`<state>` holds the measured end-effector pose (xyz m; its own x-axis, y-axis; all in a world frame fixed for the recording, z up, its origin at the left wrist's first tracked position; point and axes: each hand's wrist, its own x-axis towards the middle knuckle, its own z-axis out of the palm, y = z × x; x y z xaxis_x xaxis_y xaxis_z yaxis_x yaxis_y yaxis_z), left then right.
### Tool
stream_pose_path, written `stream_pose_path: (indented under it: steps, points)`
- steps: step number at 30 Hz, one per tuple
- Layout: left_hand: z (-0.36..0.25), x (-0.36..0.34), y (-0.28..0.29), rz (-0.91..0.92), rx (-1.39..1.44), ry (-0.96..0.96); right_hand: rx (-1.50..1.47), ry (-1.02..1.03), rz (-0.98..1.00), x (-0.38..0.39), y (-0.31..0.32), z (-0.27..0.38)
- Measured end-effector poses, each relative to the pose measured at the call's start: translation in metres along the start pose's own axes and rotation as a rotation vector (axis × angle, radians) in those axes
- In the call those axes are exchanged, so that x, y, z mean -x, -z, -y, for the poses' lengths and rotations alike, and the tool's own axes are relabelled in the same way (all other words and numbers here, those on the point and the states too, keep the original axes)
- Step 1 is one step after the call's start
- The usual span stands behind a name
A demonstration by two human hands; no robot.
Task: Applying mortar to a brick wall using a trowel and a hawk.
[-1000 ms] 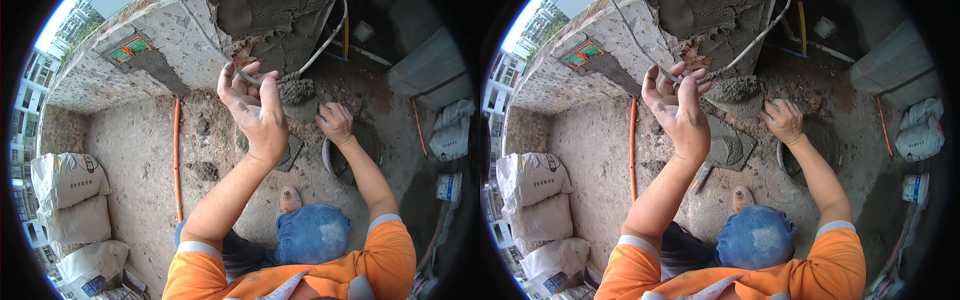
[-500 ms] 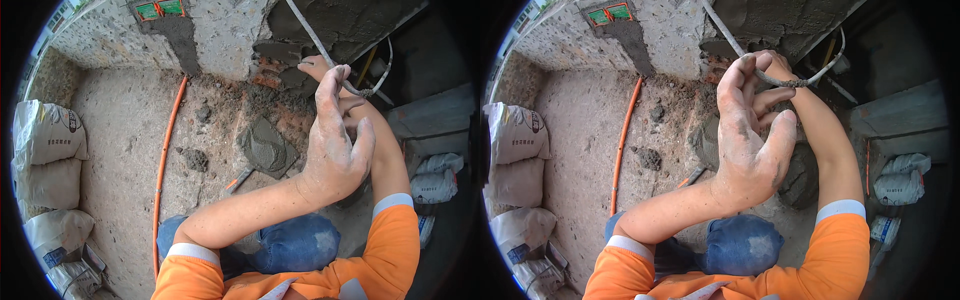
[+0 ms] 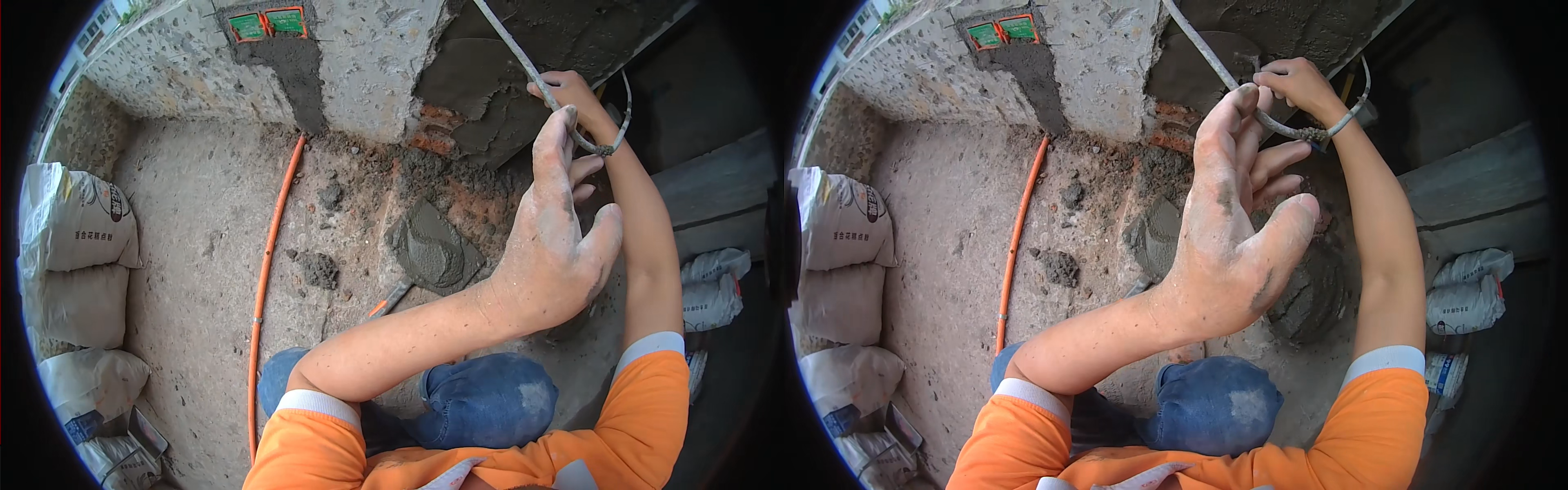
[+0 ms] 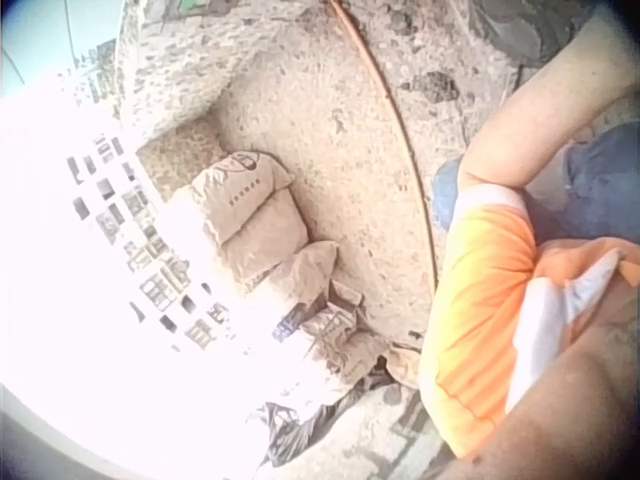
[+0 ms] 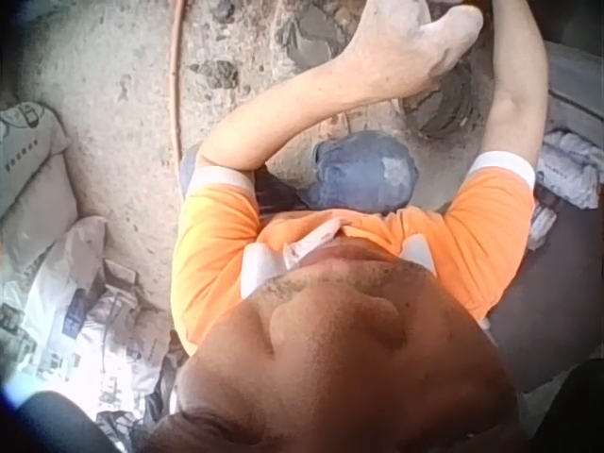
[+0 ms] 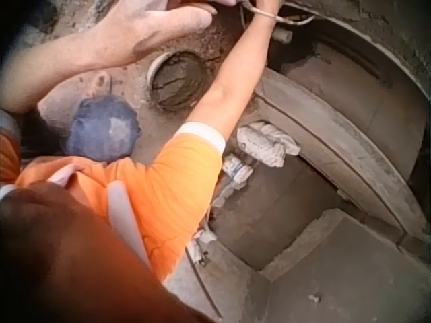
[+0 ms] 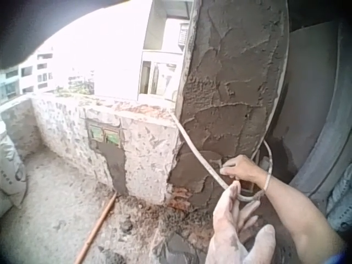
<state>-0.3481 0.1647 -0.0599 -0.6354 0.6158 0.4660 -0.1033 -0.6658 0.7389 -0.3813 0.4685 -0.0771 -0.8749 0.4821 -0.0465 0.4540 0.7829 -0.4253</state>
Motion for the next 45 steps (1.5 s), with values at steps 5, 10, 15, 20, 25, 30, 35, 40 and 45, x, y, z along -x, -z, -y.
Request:
stream_pose_path:
  steps: [5,10,15,20,25,30,35,40,45]
  points:
    - [0.0,-0.004,-0.004,0.034,0.045,0.021,0.142,0.08,-0.37,0.042,-0.051,-0.03]
    - [0.005,-0.001,-0.002,0.025,0.095,-0.026,0.331,-0.116,-0.196,0.022,-0.09,0.033]
    - [0.002,0.002,0.002,0.033,0.105,0.027,0.062,0.005,-0.205,0.023,-0.032,0.04]
    - [0.006,0.001,0.001,0.022,0.143,-0.038,0.005,-0.022,-0.457,0.035,-0.049,0.034]
    - [0.005,0.004,-0.006,0.03,0.153,0.032,0.397,0.125,-0.404,0.055,-0.149,0.014]
    - [0.005,0.005,-0.009,-0.002,0.084,-0.005,0.308,-0.007,-0.35,0.034,-0.181,0.028]
    - [0.01,0.004,-0.004,0.016,0.08,-0.004,0.204,-0.015,-0.399,0.036,-0.142,0.047]
    - [0.014,0.005,-0.004,0.034,0.097,-0.047,0.156,0.115,-0.658,0.056,-0.123,0.026]
    - [0.02,0.012,-0.012,0.088,0.208,0.004,0.398,-0.05,-0.38,0.065,-0.111,-0.057]
